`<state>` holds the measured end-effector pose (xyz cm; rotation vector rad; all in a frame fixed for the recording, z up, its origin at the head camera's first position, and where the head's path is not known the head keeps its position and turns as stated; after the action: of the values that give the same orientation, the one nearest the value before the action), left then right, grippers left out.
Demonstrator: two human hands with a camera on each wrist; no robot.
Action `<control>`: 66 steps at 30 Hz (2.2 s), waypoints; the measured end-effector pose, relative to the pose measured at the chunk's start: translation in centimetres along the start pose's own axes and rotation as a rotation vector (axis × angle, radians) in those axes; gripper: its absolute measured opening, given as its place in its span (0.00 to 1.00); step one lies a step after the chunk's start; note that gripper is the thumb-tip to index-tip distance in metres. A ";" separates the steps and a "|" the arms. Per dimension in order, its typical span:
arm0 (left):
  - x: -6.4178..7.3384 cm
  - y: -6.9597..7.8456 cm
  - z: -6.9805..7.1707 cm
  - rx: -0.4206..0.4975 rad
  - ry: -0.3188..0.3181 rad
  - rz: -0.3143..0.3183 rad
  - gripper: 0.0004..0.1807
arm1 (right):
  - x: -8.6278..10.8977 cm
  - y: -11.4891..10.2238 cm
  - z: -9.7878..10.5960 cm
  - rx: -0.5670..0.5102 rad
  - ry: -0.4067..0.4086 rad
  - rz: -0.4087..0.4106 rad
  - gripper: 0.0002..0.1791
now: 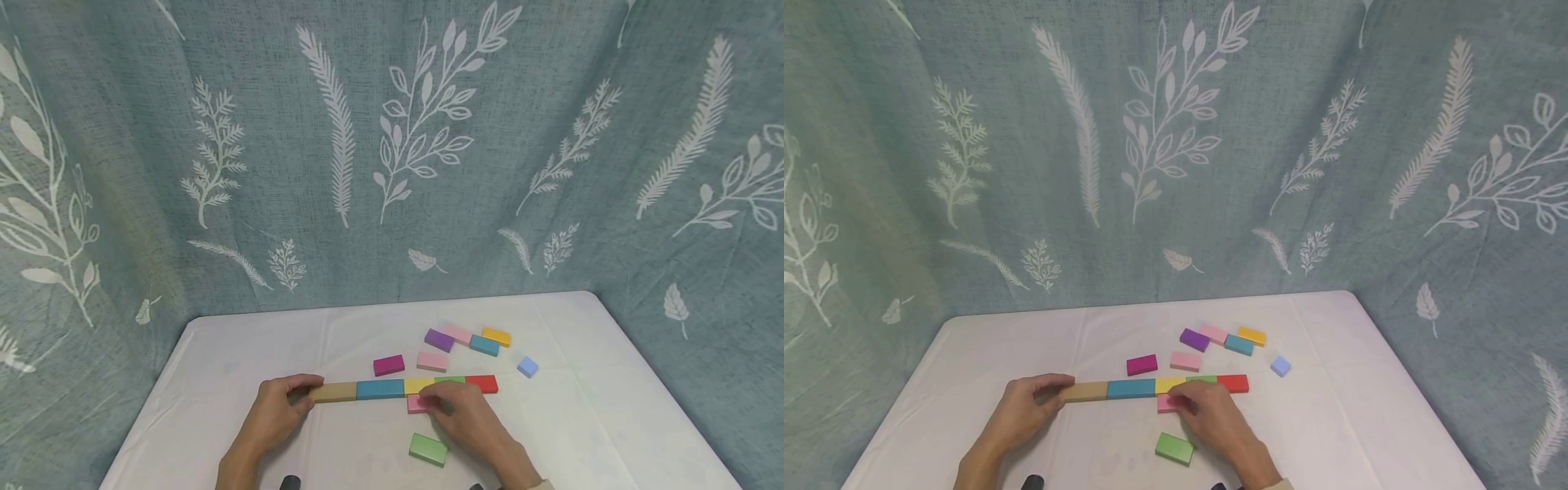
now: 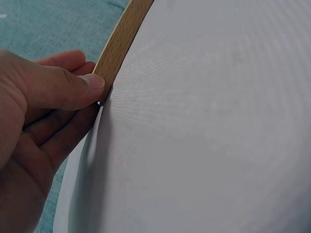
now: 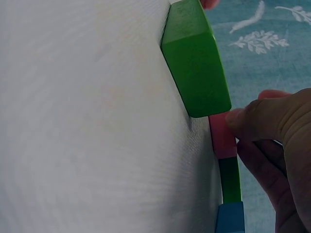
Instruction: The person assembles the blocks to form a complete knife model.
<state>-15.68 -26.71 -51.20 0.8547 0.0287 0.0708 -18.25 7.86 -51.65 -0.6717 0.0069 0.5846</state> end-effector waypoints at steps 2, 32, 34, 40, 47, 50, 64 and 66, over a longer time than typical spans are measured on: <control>0.0 0.0 0.0 0.003 -0.001 0.000 0.20 | 0.0 0.0 0.0 0.002 -0.001 0.000 0.18; 0.0 0.0 -0.2 -0.004 0.006 -0.009 0.20 | 1.3 0.4 0.7 -0.045 0.086 0.019 0.18; 0.0 0.0 -0.2 -0.007 0.005 -0.011 0.20 | 2.1 0.7 1.1 -0.074 0.123 0.012 0.18; -0.1 0.0 -0.3 -0.007 0.004 -0.009 0.20 | 5.2 2.0 2.5 -0.179 0.179 -0.110 0.19; -0.1 0.0 -0.2 -0.015 0.004 -0.008 0.20 | 9.3 3.6 3.9 -0.363 0.078 -0.389 0.22; 0.0 0.0 -0.2 -0.010 0.004 -0.009 0.20 | 10.7 3.9 4.3 -0.373 0.032 -0.471 0.27; 0.0 -0.1 -0.3 0.004 0.008 0.000 0.20 | 10.5 3.7 3.1 -0.450 -0.091 -0.337 0.31; 0.0 0.0 -0.2 0.005 0.006 -0.004 0.20 | 9.8 3.5 2.6 -0.469 -0.097 -0.298 0.30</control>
<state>-15.65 -26.53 -51.38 0.8592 0.0364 0.0695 -12.21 16.55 -53.53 -1.0764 -0.3249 0.3285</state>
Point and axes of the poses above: each hand's wrist, its own x-axis away from the middle knuckle, its own z-axis out of the back of the hand, y = z × x, the point moved 3 cm from there along -x, towards the middle knuckle, and after that the axes turned 3 degrees about z, right-handed, at the moved point
